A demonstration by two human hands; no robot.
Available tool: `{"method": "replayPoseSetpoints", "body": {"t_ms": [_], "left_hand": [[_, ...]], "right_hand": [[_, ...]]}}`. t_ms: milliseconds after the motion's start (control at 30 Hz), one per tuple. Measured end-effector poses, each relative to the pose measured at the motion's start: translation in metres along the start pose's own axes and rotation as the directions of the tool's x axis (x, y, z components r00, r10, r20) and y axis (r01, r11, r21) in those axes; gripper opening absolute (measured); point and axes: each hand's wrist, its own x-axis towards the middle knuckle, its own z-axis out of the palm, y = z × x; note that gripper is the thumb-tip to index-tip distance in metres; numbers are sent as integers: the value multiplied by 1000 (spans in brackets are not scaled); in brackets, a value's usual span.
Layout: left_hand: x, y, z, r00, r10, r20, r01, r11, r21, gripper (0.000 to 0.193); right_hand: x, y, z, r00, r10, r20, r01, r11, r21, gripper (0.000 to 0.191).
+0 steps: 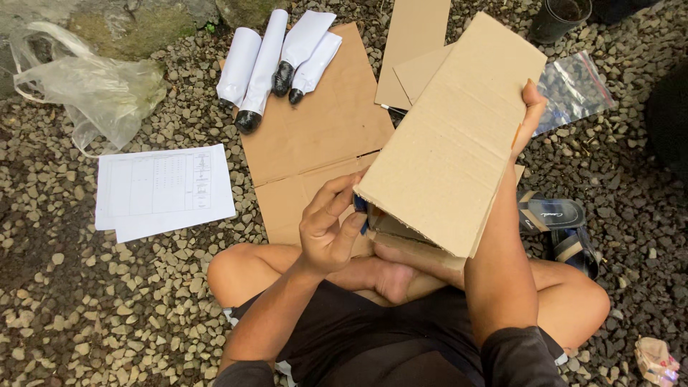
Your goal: The person assembles a cardboard box by folding flaps, applying tape with a handheld dispenser, and cutting excess cardboard with scissors. The person then places a rolled white item inside the box and continues to secure the box with tape.
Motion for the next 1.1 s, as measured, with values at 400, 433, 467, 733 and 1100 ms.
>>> {"method": "replayPoseSetpoints", "body": {"t_ms": [400,433,467,733,1100], "left_hand": [[18,-2,8,922,-346,-175,330,937,-115,74],[20,-3,8,935,-298,-191,279,953,-119,83],[20,-2,5,971,-202,-125,209,977,44,80],[11,-10,-43,884,-407,231,448,878,-168,96],[45,-8,31,914,-378,146,350,919,181,156]], "right_hand": [[-12,3,20,987,-147,-64,131,969,-211,69],[-13,3,22,986,-159,-52,146,968,-203,69],[-15,1,25,984,-171,-43,160,968,-194,68],[-36,-14,52,999,20,38,-6,936,-353,73],[-186,44,60,866,-109,488,500,213,-840,122]]}}
